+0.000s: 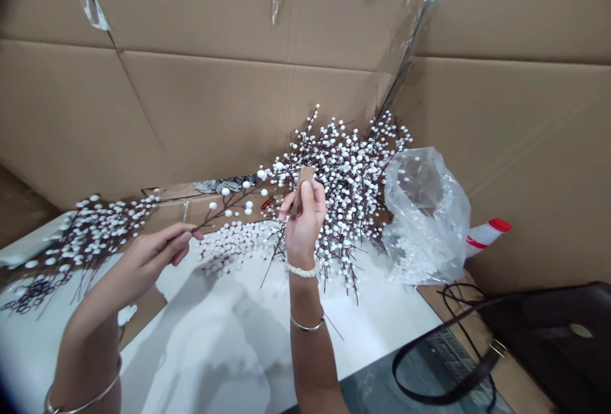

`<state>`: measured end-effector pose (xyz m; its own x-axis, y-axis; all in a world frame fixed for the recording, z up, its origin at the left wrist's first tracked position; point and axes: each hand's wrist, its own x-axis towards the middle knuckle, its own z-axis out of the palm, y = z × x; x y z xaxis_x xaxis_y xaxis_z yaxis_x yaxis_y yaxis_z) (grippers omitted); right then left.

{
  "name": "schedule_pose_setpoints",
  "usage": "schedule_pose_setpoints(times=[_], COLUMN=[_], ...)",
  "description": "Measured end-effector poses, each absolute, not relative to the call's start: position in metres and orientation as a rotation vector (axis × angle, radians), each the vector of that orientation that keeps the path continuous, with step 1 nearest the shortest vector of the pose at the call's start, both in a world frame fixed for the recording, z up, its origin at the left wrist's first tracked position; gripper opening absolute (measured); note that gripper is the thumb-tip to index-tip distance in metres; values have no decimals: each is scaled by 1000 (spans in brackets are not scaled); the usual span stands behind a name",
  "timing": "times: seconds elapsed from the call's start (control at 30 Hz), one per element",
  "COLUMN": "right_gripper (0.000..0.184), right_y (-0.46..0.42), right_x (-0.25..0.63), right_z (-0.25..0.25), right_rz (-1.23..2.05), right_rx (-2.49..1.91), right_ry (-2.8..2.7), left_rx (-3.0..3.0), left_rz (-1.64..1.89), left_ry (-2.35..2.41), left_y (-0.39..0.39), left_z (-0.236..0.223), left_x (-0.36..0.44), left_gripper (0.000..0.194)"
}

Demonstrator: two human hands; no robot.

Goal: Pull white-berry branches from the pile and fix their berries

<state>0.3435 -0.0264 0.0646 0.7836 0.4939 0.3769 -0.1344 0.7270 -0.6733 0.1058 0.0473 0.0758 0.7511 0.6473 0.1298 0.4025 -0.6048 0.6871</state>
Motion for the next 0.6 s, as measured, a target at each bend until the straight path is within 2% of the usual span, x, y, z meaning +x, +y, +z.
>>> schedule_pose_setpoints(times=[0.6], right_gripper=[23], right_y=[-24], right_x=[346], right_z=[64], right_rz=[318], right_rx=[-737], right_ry=[-532], left_rx=[2281], left_rz=[481], left_ry=[736], left_y=[49], left_z=[76], left_x=[103], left_gripper=[37])
